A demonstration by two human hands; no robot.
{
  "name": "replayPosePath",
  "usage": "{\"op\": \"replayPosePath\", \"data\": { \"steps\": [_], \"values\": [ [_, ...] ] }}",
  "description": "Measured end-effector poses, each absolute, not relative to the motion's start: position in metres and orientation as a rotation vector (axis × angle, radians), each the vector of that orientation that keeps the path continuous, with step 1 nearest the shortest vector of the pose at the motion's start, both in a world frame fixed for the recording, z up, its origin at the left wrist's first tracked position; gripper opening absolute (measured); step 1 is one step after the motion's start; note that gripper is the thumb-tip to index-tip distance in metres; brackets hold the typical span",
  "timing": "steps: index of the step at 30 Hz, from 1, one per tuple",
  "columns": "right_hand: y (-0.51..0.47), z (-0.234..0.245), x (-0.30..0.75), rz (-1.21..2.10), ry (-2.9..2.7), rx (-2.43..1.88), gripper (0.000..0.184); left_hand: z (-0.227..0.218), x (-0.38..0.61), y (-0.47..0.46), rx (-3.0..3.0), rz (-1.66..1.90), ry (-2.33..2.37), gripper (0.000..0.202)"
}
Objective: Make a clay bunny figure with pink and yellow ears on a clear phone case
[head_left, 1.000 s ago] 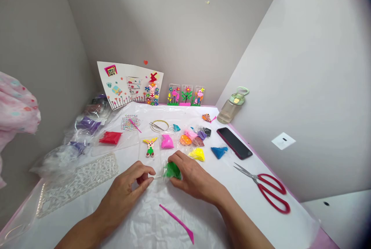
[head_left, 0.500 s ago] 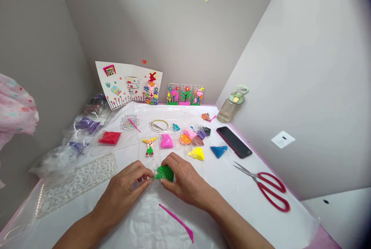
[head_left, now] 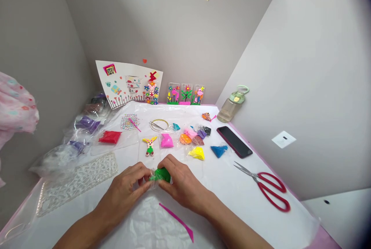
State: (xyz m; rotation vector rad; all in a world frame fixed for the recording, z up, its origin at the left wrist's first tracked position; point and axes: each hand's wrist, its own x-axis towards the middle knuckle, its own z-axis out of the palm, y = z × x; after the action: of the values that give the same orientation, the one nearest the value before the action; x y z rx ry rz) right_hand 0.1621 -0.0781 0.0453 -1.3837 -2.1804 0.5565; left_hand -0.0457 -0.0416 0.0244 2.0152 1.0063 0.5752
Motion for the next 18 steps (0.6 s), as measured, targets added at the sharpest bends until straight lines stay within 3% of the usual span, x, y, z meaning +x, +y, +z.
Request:
{"op": "replayPosePath", "data": {
  "steps": [13, 18],
  "values": [
    [-0.078, 0.034, 0.149, 0.408, -2.17, -1.267, 0.02, 0.037, -0.038, -0.044, 1.869, 0.584, 1.131, 0.014],
    [-0.071, 0.039, 0.164, 0.314, -2.038, -1.397, 0.017, 0.04, -0.066, -0.04, 1.499, 0.387, 0.538, 0.023]
  ]
}}
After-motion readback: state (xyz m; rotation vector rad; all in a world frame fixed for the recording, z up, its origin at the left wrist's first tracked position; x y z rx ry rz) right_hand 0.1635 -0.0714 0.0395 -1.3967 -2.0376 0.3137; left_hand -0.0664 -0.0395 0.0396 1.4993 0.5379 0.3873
